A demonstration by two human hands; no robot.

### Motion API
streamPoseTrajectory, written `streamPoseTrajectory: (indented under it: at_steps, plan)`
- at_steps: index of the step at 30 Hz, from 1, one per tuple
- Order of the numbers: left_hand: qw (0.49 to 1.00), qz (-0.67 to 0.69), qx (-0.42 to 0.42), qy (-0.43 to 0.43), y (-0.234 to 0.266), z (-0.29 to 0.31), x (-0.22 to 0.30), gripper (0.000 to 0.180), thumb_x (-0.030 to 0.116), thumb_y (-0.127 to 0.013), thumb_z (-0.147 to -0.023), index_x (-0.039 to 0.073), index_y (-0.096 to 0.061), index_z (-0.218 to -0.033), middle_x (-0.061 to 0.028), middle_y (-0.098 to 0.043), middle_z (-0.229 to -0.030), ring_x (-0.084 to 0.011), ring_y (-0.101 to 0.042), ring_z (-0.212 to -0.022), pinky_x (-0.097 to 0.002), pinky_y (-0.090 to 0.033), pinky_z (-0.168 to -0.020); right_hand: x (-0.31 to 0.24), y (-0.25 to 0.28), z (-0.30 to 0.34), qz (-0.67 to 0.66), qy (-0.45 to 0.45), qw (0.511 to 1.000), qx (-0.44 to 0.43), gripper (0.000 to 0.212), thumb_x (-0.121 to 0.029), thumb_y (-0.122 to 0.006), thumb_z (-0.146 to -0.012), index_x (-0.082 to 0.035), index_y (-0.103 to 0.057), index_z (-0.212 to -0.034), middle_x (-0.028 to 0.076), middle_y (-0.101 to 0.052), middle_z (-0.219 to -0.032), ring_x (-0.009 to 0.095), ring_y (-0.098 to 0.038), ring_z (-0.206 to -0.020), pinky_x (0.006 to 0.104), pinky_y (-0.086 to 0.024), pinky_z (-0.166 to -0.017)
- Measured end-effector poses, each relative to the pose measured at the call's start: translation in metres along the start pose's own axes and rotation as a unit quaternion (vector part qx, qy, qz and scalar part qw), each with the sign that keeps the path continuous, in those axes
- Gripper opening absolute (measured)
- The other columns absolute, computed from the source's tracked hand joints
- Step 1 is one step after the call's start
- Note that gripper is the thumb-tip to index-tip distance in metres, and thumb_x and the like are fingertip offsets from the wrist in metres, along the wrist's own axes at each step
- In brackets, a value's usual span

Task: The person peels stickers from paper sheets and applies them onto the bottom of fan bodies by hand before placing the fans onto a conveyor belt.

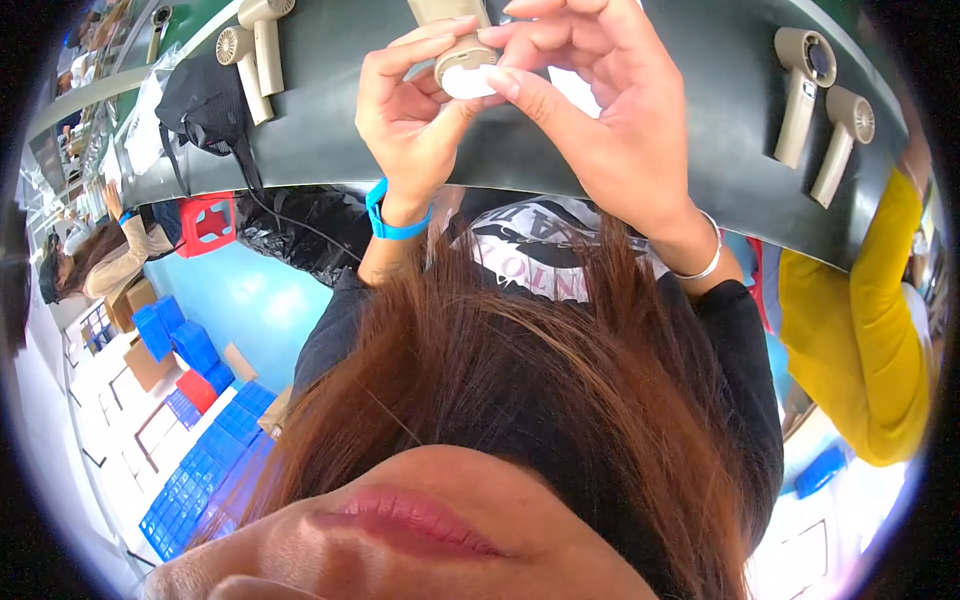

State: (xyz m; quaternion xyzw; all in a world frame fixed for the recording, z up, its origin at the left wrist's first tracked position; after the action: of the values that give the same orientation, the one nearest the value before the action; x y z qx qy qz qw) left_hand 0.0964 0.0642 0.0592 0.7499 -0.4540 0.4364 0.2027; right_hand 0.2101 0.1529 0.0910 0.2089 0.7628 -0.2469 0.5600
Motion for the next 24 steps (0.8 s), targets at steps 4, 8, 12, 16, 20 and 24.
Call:
streamPoseTrajectory:
  at_steps: [4, 8, 12, 16, 20, 24]
  plan:
    - [0.988, 0.127, -0.012, 0.091, -0.005, 0.005, -0.005, 0.048, -0.012, -0.07, -0.072, -0.004, -0.048, -0.114, -0.0211, -0.049, -0.125, -0.0267, -0.061, -0.102, -0.0342, -0.059, -0.08, 0.001, 0.003, 0.003, 0.005, -0.032, 0.999, 0.038, 0.036, 0.009, -0.062, -0.082, 0.0, -0.044, -0.112, 0.008, -0.059, -0.088, 0.023, -0.059, -0.105, 0.0311, -0.047, -0.089]
    - [0.979, 0.167, -0.023, 0.117, -0.006, 0.008, -0.011, 0.047, -0.013, -0.068, -0.073, -0.004, -0.047, -0.115, -0.0221, -0.047, -0.127, -0.0284, -0.06, -0.104, -0.035, -0.058, -0.081, 0.0, 0.005, 0.003, 0.027, -0.021, 0.999, 0.026, 0.034, 0.009, -0.062, -0.082, 0.0, -0.044, -0.11, 0.009, -0.059, -0.088, 0.023, -0.06, -0.104, 0.0299, -0.048, -0.088]
    - [0.974, 0.191, -0.015, 0.117, -0.007, 0.007, -0.012, 0.043, -0.013, -0.064, -0.077, -0.004, -0.047, -0.115, -0.0222, -0.047, -0.128, -0.0296, -0.059, -0.105, -0.0371, -0.057, -0.084, 0.001, 0.006, 0.001, 0.018, -0.026, 0.999, 0.026, 0.034, 0.009, -0.062, -0.082, 0.0, -0.043, -0.109, 0.009, -0.059, -0.088, 0.023, -0.06, -0.104, 0.0297, -0.048, -0.088]
    - [0.974, 0.199, -0.021, 0.105, -0.008, 0.005, -0.013, 0.039, -0.012, -0.062, -0.079, -0.004, -0.047, -0.115, -0.022, -0.047, -0.127, -0.0299, -0.059, -0.106, -0.0392, -0.056, -0.086, 0.0, 0.007, 0.001, 0.024, -0.021, 0.999, 0.019, 0.034, 0.01, -0.062, -0.082, 0.0, -0.043, -0.108, 0.01, -0.06, -0.088, 0.023, -0.06, -0.104, 0.0292, -0.048, -0.087]
    - [0.975, 0.195, -0.022, 0.104, -0.008, 0.006, -0.013, 0.038, -0.011, -0.062, -0.08, -0.004, -0.048, -0.115, -0.0218, -0.047, -0.127, -0.03, -0.059, -0.106, -0.0397, -0.055, -0.087, 0.003, 0.008, 0.0, 0.026, -0.035, 0.999, 0.027, 0.034, 0.01, -0.062, -0.081, 0.0, -0.043, -0.107, 0.01, -0.06, -0.088, 0.023, -0.059, -0.105, 0.0286, -0.049, -0.086]
    - [0.973, 0.202, -0.021, 0.111, -0.009, 0.005, -0.012, 0.037, -0.011, -0.061, -0.08, -0.004, -0.048, -0.114, -0.0217, -0.047, -0.127, -0.0304, -0.059, -0.106, -0.04, -0.055, -0.087, 0.001, 0.009, -0.001, 0.032, -0.028, 0.999, 0.023, 0.033, 0.01, -0.062, -0.081, 0.0, -0.044, -0.107, 0.01, -0.06, -0.088, 0.023, -0.06, -0.104, 0.0284, -0.049, -0.085]
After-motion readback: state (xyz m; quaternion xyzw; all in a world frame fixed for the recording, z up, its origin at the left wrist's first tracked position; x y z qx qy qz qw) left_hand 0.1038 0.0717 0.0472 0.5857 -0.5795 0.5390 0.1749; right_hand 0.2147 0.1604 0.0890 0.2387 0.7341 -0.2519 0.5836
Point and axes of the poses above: each hand's wrist, its own z-axis away from the middle knuckle, its own y-axis out of the back of the hand, x = y × z, the point moved 7 cm from there along -z, towards the middle knuckle
